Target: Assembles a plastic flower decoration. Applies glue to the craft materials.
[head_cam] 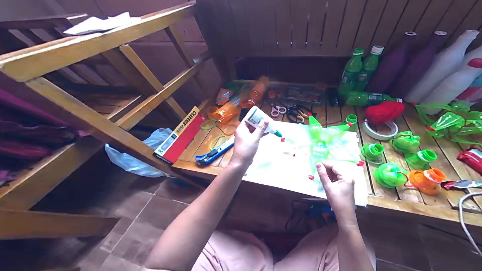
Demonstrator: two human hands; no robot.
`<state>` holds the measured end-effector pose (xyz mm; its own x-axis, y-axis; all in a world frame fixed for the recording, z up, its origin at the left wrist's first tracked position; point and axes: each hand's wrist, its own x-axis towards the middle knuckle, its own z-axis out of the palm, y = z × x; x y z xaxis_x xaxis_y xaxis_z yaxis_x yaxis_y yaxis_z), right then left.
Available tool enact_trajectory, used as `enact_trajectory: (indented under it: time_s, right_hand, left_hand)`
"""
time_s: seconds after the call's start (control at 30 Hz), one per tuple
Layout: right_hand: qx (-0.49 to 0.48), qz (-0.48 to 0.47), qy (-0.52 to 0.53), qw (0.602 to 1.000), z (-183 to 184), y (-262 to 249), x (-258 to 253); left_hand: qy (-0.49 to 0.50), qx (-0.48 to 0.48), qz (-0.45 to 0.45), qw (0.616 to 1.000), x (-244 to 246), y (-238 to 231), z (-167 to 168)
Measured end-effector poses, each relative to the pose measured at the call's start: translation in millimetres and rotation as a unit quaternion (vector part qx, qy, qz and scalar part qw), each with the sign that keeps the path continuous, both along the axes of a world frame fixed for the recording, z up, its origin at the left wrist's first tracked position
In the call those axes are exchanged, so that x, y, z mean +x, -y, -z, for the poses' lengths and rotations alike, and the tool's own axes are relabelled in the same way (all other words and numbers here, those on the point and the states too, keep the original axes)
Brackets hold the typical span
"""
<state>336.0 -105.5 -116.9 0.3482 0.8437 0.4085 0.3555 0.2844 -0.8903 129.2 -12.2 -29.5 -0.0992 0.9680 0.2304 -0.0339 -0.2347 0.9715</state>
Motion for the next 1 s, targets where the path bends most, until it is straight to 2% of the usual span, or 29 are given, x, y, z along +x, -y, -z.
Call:
enact_trajectory:
  time_s: [0.47,0.67,0.8,1.0]
  right_hand:
    - [-0.037,-0.028,-0.039,0.998,-4,-1,2]
    - [-0.034,-0.031,-0.051,0.998,-10,-1,1]
    - [-0.055,-0.035,-0.044,0.997,-11,-1,-1]
    - [-0.045,-0.063,-0.101,0.992,-12,-1,1]
  left_hand:
    - [-0.031,-0.009,0.037,0.999,0,-12,7]
    - [0.011,-0.007,0.029,1.000,4,-18,6]
    - [0.003,0.004,0.036,0.999,3,-19,6]
    - [-0.010,0.008,0.043,0.999,3,-17,5]
